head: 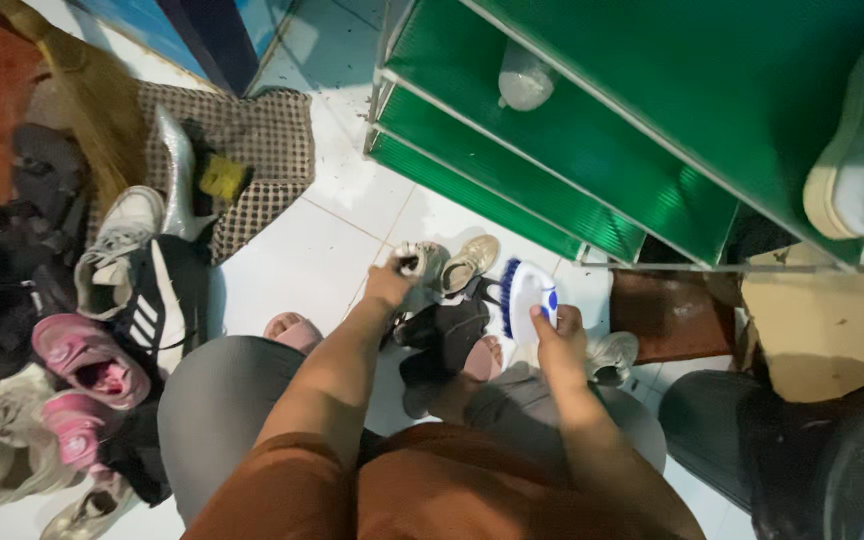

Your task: The person sits on the floor and uses a brush to clean several pairs of shoes. They pick up each shoe, brush the exterior surfaces, and then place the shoes onto a green metal shoe rack.

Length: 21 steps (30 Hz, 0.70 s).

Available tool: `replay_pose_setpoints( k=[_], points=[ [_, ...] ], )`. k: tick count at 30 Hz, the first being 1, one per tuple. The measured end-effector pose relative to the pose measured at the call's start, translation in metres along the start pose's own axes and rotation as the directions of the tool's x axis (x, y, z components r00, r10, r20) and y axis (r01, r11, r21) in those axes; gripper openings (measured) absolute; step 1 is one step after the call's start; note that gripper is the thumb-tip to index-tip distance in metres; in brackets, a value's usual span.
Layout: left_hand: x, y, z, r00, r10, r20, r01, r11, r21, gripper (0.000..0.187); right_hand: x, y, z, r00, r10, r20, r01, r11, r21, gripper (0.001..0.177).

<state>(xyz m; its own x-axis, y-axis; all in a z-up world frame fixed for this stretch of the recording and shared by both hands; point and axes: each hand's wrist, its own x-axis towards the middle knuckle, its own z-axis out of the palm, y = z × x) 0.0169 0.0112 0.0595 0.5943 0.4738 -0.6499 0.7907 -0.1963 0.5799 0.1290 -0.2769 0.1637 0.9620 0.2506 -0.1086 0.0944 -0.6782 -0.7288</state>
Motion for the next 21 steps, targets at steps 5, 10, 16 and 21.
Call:
replay_pose_setpoints(
  k=[5,10,16,21],
  points=[
    [-0.063,0.036,-0.052,0.957,0.093,-0.273,-0.098,0.995,-0.007,0.064,0.001,-0.015,0.005,0.958,0.259,0.119,-0.284,0.907,0.310,0.035],
    [-0.136,0.058,-0.106,0.744,0.475,-0.469,-0.510,0.858,0.059,0.053,-0.005,-0.060,-0.004,0.954,0.222,0.199,-0.298,0.668,0.683,0.032],
    [-0.226,0.048,-0.150,0.500,0.674,-0.544,-0.725,0.669,0.163,0.050,-0.038,-0.117,-0.019,0.994,-0.088,0.064,0.016,0.703,0.711,0.041],
    [-0.242,0.024,-0.136,0.584,0.571,-0.577,-0.775,0.603,-0.189,0.050,-0.088,-0.160,-0.002,0.642,-0.767,-0.003,0.679,0.567,0.467,0.045]
  ],
)
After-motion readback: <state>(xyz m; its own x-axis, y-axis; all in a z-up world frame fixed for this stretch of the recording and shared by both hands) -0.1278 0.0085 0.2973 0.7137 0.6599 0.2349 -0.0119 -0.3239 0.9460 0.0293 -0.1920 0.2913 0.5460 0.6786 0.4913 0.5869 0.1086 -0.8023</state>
